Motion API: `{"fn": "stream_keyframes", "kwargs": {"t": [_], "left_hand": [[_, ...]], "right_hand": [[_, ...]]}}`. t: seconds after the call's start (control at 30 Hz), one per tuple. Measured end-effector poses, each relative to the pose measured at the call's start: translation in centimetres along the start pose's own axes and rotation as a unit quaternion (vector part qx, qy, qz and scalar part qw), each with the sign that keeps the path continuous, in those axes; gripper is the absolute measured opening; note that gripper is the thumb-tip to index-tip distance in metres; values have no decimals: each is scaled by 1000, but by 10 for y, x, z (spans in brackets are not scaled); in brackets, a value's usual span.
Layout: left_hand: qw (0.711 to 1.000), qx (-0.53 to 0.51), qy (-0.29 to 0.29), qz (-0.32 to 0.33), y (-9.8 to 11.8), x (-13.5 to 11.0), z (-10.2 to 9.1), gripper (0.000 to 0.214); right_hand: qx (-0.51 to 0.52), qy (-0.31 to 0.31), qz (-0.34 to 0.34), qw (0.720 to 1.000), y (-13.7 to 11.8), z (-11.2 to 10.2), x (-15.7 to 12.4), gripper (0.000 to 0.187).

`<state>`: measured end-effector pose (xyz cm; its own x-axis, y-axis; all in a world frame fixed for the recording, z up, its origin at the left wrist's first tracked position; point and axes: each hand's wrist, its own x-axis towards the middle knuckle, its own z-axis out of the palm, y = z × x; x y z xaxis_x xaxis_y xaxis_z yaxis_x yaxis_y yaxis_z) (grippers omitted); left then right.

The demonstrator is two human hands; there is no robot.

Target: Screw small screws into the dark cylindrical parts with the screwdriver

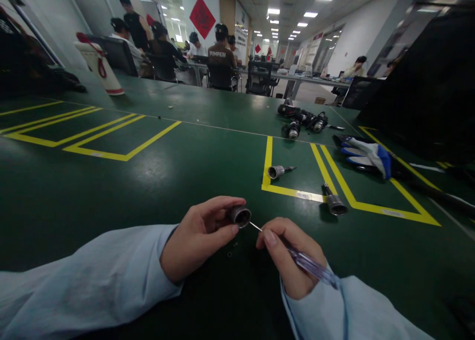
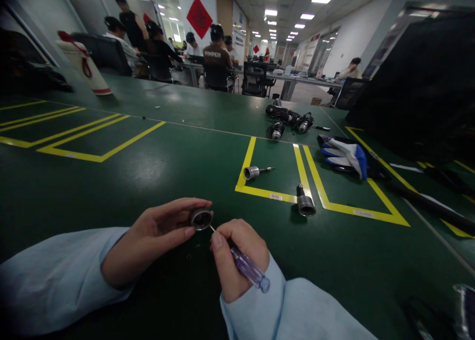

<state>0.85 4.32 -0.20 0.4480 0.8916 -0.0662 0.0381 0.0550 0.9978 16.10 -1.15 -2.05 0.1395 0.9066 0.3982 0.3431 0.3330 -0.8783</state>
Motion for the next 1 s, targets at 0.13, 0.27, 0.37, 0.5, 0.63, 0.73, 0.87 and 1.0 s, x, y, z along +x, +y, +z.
{"fn": "stream_keyframes", "kwargs": {"t": [0.13, 0.27, 0.37, 0.5, 0.63, 0.73, 0.87, 1.0], "left_hand": [[1000, 23, 3, -14, -1, 0, 2, 36], [998, 49, 36, -6, -2, 2, 5, 29], [996, 65, 56, 6, -5, 4, 5, 25], [995, 73, 60, 14, -8, 4, 5, 23], [995, 79, 63, 10, -8, 4, 5, 22], [995, 77, 64, 16, -9, 5, 5, 20], [995, 67, 66, 33, -10, 6, 4, 18], [995, 70, 64, 33, -10, 7, 3, 19]], "right_hand": [[-32, -12, -36, 999, 3, 1, 0, 21], [-51, -48, -63, 996, 4, 2, 0, 20], [-51, -61, -70, 994, 3, 3, 0, 19], [-56, -53, -79, 994, 2, 4, -1, 19], [-67, -50, -87, 993, 2, 6, -2, 19], [-62, -57, -78, 993, 0, 4, -2, 19], [-5, -66, -30, 997, -4, -3, -3, 24], [39, -97, 29, 994, -3, -5, -3, 28]]}}
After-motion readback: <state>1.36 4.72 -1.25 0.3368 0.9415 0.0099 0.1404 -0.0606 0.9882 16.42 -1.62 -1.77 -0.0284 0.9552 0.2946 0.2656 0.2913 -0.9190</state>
